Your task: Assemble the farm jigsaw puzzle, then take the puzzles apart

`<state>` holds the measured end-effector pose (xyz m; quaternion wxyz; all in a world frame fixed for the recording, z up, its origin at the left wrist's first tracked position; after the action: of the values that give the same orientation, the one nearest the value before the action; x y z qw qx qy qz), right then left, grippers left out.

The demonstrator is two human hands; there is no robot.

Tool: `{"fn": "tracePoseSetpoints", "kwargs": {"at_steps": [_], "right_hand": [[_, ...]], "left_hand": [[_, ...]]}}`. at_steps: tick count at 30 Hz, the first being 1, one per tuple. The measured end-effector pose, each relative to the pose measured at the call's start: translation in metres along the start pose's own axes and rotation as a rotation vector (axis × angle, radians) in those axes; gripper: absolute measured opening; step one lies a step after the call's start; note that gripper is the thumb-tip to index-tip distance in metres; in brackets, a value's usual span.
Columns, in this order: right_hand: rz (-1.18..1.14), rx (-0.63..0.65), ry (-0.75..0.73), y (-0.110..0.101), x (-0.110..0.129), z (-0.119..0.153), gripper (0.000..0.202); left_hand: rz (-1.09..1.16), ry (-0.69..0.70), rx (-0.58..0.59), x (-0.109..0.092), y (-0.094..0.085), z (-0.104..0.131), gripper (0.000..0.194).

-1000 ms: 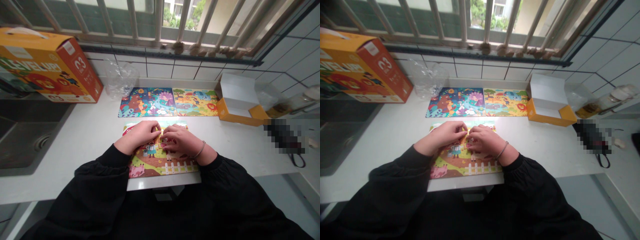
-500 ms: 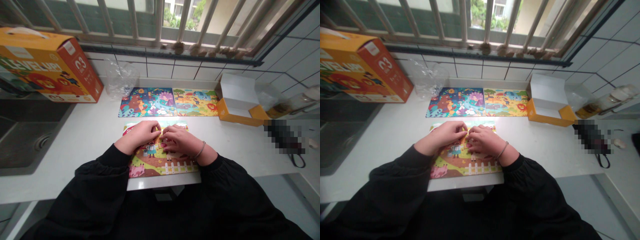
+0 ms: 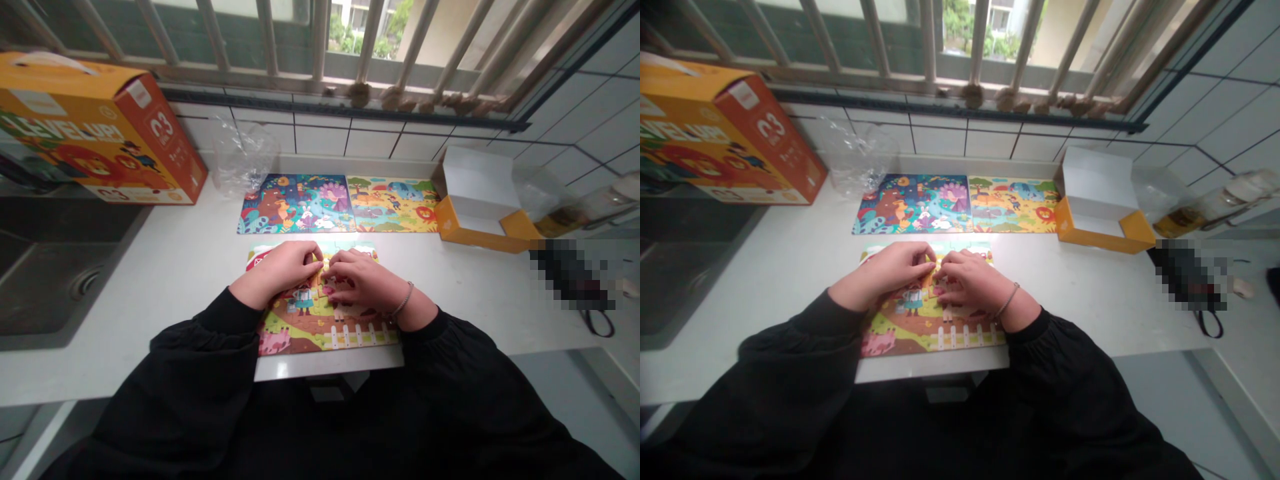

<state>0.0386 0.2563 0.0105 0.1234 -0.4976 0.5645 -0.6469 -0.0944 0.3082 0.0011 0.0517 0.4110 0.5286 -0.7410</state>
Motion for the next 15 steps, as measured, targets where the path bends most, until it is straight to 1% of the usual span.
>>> {"fn": "tracePoseSetpoints", "kwargs": {"at_steps": [4, 15], "right_hand": [[-0.002, -0.004, 0.003, -0.0014, -0.0001, 0.0006, 0.028], [0.023, -0.026, -0.001, -0.0012, -0.0006, 0.0017, 0.024]], "left_hand": [[0.004, 0.001, 0.004, -0.0007, 0.0003, 0.0001, 0.014], [0.007, -0.007, -0.004, -0.0043, -0.0022, 0.0008, 0.012]]}}
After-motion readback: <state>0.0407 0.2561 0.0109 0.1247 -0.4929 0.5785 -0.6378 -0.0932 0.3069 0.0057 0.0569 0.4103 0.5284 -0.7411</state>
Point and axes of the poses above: each hand's wrist, its own z-axis away from the middle knuckle, its own y-axis out of the palm, x = y × z, the point moved 10 cm from there along -z, towards the middle knuckle, and after that the axes turned 4 degrees about x, right-handed, at the moved point
